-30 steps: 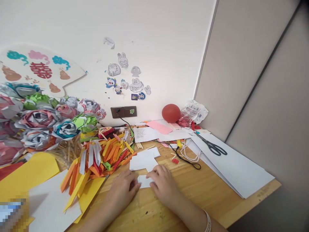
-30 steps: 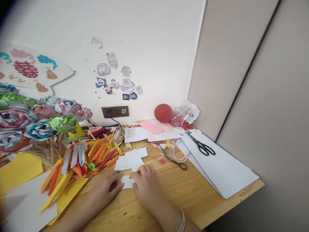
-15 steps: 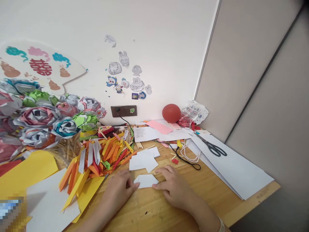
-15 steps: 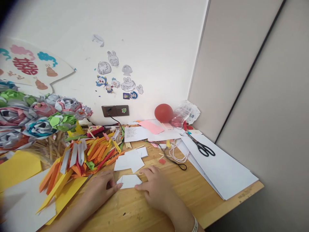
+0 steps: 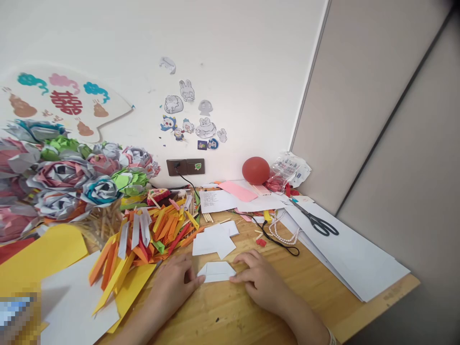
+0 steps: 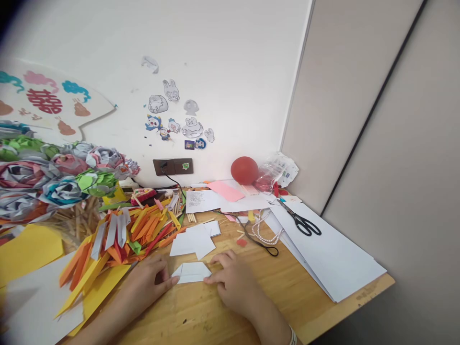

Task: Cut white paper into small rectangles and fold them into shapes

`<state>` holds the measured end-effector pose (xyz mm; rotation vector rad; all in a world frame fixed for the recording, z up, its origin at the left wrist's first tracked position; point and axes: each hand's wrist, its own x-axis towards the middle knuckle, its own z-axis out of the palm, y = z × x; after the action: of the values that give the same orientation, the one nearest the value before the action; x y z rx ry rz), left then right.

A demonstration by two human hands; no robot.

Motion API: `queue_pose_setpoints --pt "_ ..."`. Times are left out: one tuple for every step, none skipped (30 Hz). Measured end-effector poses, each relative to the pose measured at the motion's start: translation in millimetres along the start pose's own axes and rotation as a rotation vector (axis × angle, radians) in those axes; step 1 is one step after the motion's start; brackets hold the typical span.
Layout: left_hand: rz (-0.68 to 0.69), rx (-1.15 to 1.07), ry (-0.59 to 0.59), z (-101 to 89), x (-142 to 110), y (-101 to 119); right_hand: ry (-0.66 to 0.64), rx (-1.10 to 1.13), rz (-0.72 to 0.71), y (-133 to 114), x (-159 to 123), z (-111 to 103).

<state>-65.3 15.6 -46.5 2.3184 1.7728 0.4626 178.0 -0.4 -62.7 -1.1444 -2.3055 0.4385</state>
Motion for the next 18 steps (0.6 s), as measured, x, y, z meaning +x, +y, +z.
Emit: queue_pose_setpoints --pt "0.001 0.005 0.005 0.5 0 -1 0.004 -0.011 -0.012 -1 0 1" --pt "0.007 0.015 0.023 1.1 -1 -1 0.009 -0.022 -0.029 -2 0 2" --pt "0.022 0.031 0.052 1.7 -2 -2 0.017 -0.030 -0.048 -4 1 4" --pt "0.052 0.054 0.092 2.7 -4 -2 0.027 -0.034 -0.066 -6 1 6" --pt "0.096 0.083 0.136 4.1 -5 -1 0.039 -0.036 -0.081 -8 2 8" --pt "0.155 0.111 0.180 6.1 -8 1 0.051 -0.038 -0.090 -10 3 11" --pt "0.227 0.136 0.215 9.0 -11 3 0.062 -0.039 -0.093 -12 3 14" --pt "0.303 0.159 0.236 12.8 -14 5 0.071 -0.042 -0.091 -14 4 16" --pt "0.382 0.166 0.248 17.5 -17 8 0.075 -0.045 -0.084 -15 4 18" --pt "0.448 0.189 0.252 22.6 -20 10 0.075 -0.046 -0.074 -17 4 19" --pt "0.500 0.228 0.258 27.6 -23 12 0.070 -0.039 -0.069 -18 4 20" --pt "0.525 0.280 0.268 31.8 -25 13 0.062 -0.023 -0.070 -19 4 20" --pt "0.548 0.320 0.268 34.3 -27 14 0.058 -0.001 -0.076 -19 5 20" --pt "0.568 0.338 0.249 34.6 -28 15 0.060 0.025 -0.085 -20 6 19" --pt "0.585 0.332 0.219 32.2 -29 16 0.075 0.054 -0.093 -20 7 19" --pt "0.598 0.303 0.177 27.1 -30 17 0.101 0.087 -0.095 -19 8 17" --pt "0.618 0.256 0.133 19.6 -31 20 0.132 0.117 -0.091 -19 9 16" --pt "0.640 0.187 0.073 10.2 -31 23 0.159 0.139 -0.085 -18 11 15"
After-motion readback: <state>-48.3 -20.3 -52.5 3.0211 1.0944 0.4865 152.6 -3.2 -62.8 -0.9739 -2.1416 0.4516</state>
